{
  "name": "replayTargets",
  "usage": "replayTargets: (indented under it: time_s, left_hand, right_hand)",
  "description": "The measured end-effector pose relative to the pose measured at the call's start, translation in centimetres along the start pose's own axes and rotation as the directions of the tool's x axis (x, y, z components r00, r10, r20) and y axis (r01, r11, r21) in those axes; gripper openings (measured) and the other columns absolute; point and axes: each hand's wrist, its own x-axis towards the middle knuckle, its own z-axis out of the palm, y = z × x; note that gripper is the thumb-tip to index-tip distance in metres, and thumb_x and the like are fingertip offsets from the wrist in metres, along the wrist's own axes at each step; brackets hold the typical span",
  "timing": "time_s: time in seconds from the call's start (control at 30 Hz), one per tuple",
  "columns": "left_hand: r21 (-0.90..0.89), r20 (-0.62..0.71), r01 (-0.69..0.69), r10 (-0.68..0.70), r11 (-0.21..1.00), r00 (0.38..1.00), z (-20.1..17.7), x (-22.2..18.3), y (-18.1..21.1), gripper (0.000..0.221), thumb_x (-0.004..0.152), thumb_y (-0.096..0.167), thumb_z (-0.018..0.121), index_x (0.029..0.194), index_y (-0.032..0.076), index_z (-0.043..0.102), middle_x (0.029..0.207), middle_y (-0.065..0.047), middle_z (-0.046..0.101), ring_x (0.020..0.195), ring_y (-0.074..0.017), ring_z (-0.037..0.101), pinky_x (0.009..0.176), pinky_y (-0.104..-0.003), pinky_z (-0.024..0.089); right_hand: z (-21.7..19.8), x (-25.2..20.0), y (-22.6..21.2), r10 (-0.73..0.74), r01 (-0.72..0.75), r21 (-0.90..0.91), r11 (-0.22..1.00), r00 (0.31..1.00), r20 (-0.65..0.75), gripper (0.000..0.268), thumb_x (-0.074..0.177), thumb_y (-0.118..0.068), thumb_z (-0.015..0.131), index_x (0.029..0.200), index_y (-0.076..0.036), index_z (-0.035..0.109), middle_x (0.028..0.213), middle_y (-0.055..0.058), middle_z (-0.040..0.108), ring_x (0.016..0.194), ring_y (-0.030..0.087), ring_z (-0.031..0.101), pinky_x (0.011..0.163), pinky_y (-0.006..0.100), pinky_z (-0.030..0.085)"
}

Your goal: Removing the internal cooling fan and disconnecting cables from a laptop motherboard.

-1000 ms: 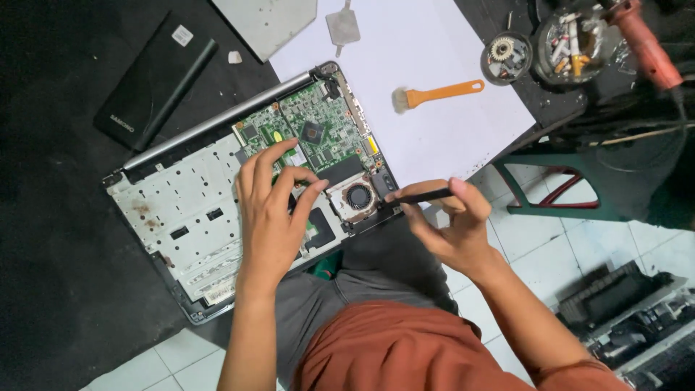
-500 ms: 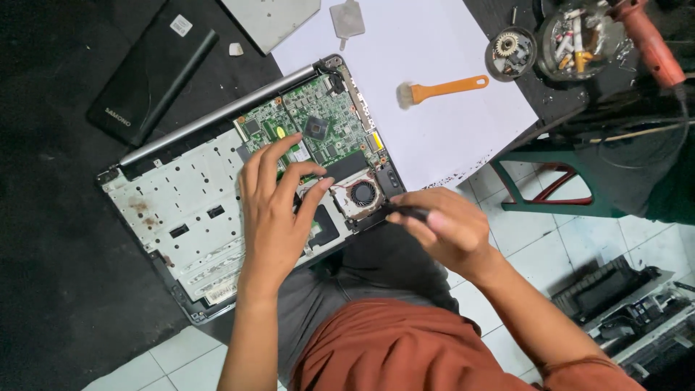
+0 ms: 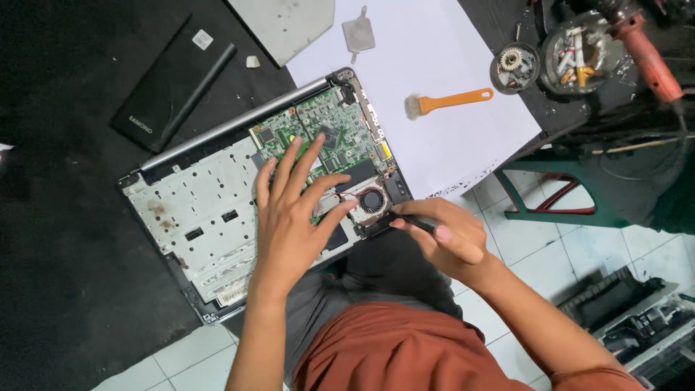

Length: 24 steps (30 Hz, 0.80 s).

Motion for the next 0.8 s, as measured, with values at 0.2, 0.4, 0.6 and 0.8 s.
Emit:
replayTargets:
  time_s: [0.2, 0.4, 0.6, 0.8]
  left_hand:
    - [-0.001, -0.002, 0.002, -0.002, 1.0, 1.0, 0.2, 0.0, -0.2, 0.026, 0.095, 0.035, 0.074, 0.115, 0.017, 0.073, 0.158, -0.011, 0.047, 0.153, -0.0354, 0.029, 0.121, -0.058, 0.014]
    - [-0.003, 0.002, 0.005, -0.005, 1.0, 1.0, 0.2, -0.1, -0.2, 0.026, 0.095, 0.035, 0.074, 0.114, 0.018, 0.074, 0.158, -0.01, 0.047, 0.153, -0.0352, 0.028, 0.121, -0.058, 0.013]
    - [0.084, 0.024, -0.058, 0.056, 0.995, 0.998, 0.0, -0.1, -0.7, 0.025, 0.101, 0.038, 0.065, 0.12, 0.024, 0.071, 0.159, -0.004, 0.044, 0.153, -0.0317, 0.031, 0.124, -0.057, 0.02]
    - [0.07, 0.026, -0.057, 0.055, 0.996, 0.998, -0.1, 0.0, -0.8, 0.024, 0.101, 0.037, 0.064, 0.12, 0.023, 0.071, 0.159, -0.003, 0.044, 0.153, -0.0326, 0.031, 0.124, -0.058, 0.02]
  right_hand:
    - [-0.2, 0.0, -0.2, 0.107, -0.107, 0.154, 0.982, 0.994, 0.005, 0.04, 0.095, 0.003, 0.062, 0.131, -0.009, 0.049, 0.083, 0.025, 0.077, 0.058, 0.032, 0.073, 0.051, 0.039, 0.06]
    - [0.1, -0.5, 1.1, -0.012, 0.022, 0.143, 0.989, 0.997, -0.073, 0.065, 0.09, 0.004, 0.07, 0.14, -0.019, 0.036, 0.091, 0.028, 0.076, 0.068, 0.039, 0.075, 0.059, 0.051, 0.063]
    - [-1.0, -0.1, 0.4, -0.004, -0.001, 0.07, 0.998, 0.998, 0.062, 0.065, 0.098, 0.012, 0.055, 0.145, -0.016, 0.02, 0.089, 0.024, 0.067, 0.077, 0.033, 0.073, 0.081, 0.047, 0.067]
    - [-1.4, -1.5, 1.2, 0.055, -0.057, 0.021, 0.998, 0.997, 0.059, 0.075, 0.094, 0.011, 0.064, 0.145, -0.02, 0.018, 0.091, 0.023, 0.066, 0.077, 0.034, 0.069, 0.083, 0.047, 0.063]
